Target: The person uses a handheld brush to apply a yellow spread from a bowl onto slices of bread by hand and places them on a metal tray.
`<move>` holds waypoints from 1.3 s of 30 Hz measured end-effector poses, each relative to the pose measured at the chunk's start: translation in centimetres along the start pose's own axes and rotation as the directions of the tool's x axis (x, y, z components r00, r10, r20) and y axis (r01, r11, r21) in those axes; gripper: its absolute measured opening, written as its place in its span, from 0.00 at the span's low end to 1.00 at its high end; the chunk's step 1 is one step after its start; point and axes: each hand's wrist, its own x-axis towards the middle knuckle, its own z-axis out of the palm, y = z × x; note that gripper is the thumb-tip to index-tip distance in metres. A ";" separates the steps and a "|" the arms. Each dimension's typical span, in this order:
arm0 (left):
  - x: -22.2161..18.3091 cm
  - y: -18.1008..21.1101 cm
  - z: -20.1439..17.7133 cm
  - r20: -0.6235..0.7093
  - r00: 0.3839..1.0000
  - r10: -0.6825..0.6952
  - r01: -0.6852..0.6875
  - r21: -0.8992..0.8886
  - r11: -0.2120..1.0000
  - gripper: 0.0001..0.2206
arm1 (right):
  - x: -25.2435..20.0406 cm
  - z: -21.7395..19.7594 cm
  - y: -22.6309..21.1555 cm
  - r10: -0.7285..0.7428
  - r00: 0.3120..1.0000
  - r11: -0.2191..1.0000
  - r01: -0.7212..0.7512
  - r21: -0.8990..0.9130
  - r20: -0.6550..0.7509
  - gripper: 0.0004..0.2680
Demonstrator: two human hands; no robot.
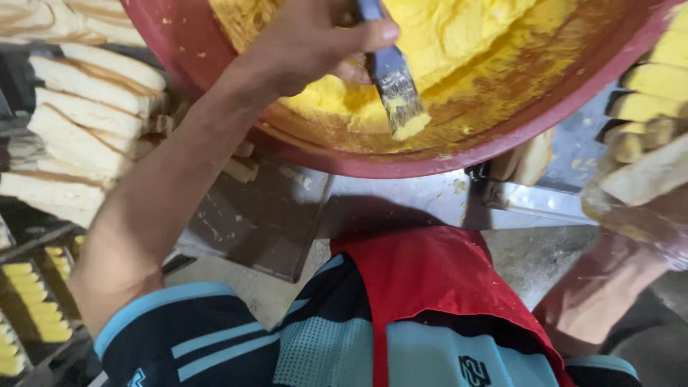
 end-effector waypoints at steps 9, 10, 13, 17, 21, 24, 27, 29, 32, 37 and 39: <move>-4.1 7.7 3.4 -0.185 0.646 0.740 -0.757 -0.276 0.592 0.07 | 3.4 10.2 4.5 -0.210 0.978 0.918 0.203 -0.340 0.015 0.15; -3.7 8.5 4.5 -0.216 0.558 0.801 -0.829 -0.188 0.527 0.05 | 3.6 10.8 4.6 -0.048 0.991 0.993 0.062 -0.104 0.127 0.14; -2.0 10.6 7.0 -0.207 0.321 0.924 -0.915 0.185 0.359 0.08 | 4.9 10.8 5.1 0.058 0.969 0.994 -0.078 0.075 0.242 0.12; -2.2 10.8 11.3 -0.025 0.197 0.980 -0.851 0.493 0.183 0.16 | 6.8 8.1 6.3 -0.075 0.989 0.995 0.082 -0.053 0.128 0.14; -1.7 9.9 10.1 0.182 0.596 0.782 -0.803 0.134 0.580 0.07 | 6.1 7.3 6.5 -0.091 0.996 0.936 0.080 -0.342 -0.017 0.17; 0.6 10.6 7.2 -0.080 0.390 0.917 -0.905 0.148 0.398 0.06 | 5.4 8.5 6.6 0.129 0.973 0.991 -0.123 -0.045 0.189 0.14; 0.0 10.6 10.7 -0.216 0.209 0.954 -0.894 0.353 0.276 0.09 | 6.0 7.7 6.0 0.004 0.971 1.000 0.000 -0.019 0.237 0.15; -2.1 10.4 13.8 -0.001 0.140 0.990 -0.818 0.563 0.116 0.12 | 7.1 6.8 5.8 -0.139 0.989 0.920 0.112 -0.374 -0.045 0.17; -2.8 9.6 10.9 -0.003 0.441 0.897 -0.896 0.051 0.441 0.09 | 6.1 6.7 5.9 -0.087 0.996 0.965 0.086 -0.247 0.010 0.17; 0.2 10.6 7.6 -0.207 0.259 0.944 -0.932 0.202 0.300 0.08 | 3.8 9.9 5.0 0.067 0.996 0.976 -0.052 -0.211 0.065 0.17; -0.5 10.0 9.9 -0.253 0.293 0.922 -0.917 0.199 0.346 0.08 | 4.3 9.4 4.7 0.028 0.999 0.956 -0.040 -0.291 -0.044 0.17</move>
